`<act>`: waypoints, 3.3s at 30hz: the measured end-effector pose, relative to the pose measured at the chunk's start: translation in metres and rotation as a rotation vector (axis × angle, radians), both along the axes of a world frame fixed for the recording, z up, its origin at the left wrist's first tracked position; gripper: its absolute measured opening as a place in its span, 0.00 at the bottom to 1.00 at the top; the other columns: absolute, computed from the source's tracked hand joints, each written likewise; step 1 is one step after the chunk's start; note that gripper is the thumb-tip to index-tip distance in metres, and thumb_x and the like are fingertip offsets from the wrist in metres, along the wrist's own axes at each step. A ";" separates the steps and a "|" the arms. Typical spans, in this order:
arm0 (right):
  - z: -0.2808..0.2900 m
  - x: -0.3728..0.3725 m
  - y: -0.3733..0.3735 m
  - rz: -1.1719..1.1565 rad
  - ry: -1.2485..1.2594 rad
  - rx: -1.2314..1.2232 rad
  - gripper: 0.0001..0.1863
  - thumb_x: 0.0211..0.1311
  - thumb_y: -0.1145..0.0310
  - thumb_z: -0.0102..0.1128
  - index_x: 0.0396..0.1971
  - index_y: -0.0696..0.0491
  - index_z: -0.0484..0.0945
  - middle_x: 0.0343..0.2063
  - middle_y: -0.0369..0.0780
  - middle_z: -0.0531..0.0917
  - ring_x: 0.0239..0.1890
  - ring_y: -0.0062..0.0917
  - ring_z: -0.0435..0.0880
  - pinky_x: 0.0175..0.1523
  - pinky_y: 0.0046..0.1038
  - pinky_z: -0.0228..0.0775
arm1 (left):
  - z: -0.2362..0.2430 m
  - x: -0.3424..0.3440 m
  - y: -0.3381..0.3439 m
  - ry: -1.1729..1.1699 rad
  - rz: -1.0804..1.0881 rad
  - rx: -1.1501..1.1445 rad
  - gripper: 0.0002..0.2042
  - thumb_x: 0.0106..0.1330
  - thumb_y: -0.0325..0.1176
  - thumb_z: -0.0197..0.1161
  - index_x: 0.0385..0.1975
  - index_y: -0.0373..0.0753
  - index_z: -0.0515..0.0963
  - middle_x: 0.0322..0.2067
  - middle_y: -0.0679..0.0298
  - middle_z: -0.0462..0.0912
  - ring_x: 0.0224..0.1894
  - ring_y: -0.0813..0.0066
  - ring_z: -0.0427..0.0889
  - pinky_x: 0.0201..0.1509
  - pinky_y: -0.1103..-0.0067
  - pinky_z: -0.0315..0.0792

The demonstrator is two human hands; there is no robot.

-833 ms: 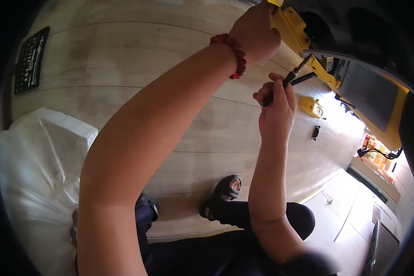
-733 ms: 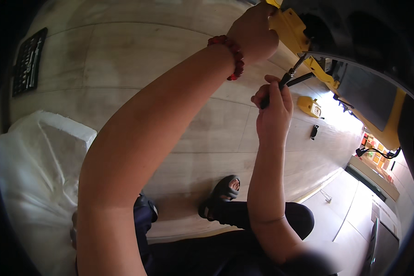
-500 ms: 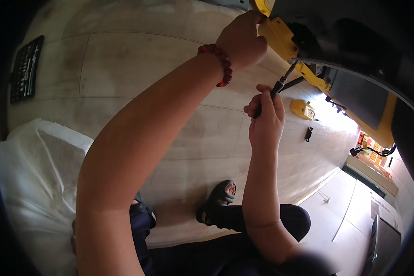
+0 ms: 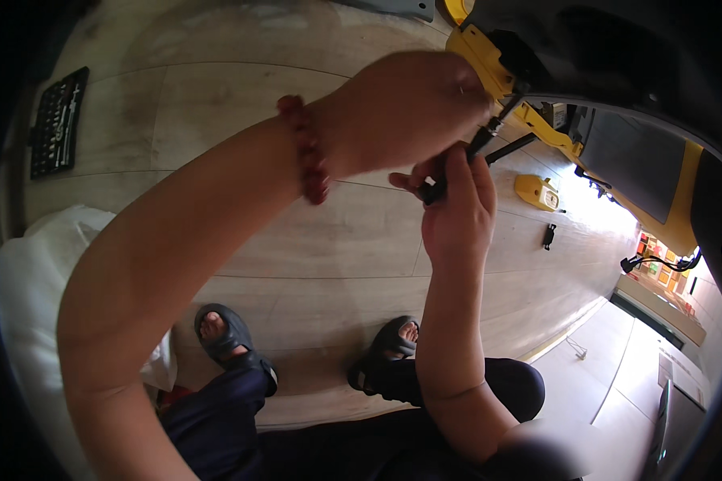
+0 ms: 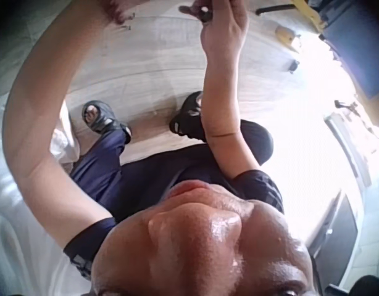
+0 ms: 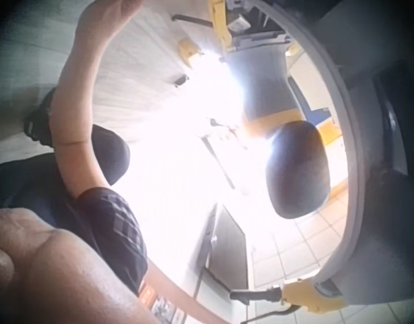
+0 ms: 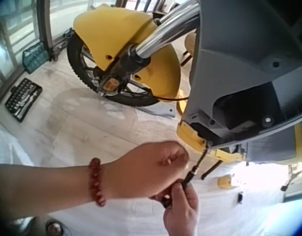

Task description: The person removes screws from a scooter using a screwdriver, then detaches plastic body panels by hand and places them onto the floor.

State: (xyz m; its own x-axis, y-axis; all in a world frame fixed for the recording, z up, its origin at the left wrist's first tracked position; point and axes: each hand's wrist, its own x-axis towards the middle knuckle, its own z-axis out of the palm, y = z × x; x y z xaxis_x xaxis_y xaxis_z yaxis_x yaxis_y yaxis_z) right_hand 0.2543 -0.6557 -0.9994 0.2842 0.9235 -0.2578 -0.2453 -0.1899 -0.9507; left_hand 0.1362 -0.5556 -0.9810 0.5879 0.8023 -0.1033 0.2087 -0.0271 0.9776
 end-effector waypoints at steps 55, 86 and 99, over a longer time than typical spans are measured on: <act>0.045 -0.032 0.093 -0.030 0.237 0.223 0.10 0.66 0.66 0.51 0.36 0.58 0.75 0.30 0.41 0.81 0.32 0.25 0.81 0.41 0.26 0.76 | 0.060 -0.066 0.032 0.223 0.100 0.602 0.10 0.63 0.31 0.56 0.39 0.33 0.79 0.23 0.61 0.79 0.26 0.77 0.76 0.33 0.81 0.71; 0.055 -0.068 0.092 -0.284 0.232 0.337 0.11 0.66 0.67 0.51 0.38 0.61 0.70 0.31 0.41 0.77 0.35 0.25 0.79 0.46 0.26 0.76 | 0.042 -0.084 0.059 -0.597 0.043 -0.213 0.11 0.63 0.34 0.58 0.36 0.30 0.76 0.25 0.63 0.78 0.24 0.84 0.73 0.22 0.88 0.64; 0.058 -0.077 0.098 -0.370 0.190 0.305 0.12 0.64 0.66 0.54 0.37 0.61 0.70 0.30 0.41 0.77 0.35 0.26 0.81 0.44 0.26 0.77 | 0.055 -0.092 0.057 -0.307 0.215 -0.377 0.20 0.70 0.45 0.45 0.21 0.36 0.69 0.06 0.68 0.65 0.05 0.86 0.57 0.08 0.88 0.51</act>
State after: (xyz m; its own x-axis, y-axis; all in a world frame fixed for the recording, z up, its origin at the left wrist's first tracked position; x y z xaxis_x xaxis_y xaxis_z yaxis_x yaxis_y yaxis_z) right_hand 0.1770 -0.5578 -0.9417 0.5801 0.8114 -0.0710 -0.4177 0.2215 -0.8812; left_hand 0.0445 -0.4985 -0.9264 0.4625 0.8487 -0.2564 -0.1267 0.3495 0.9283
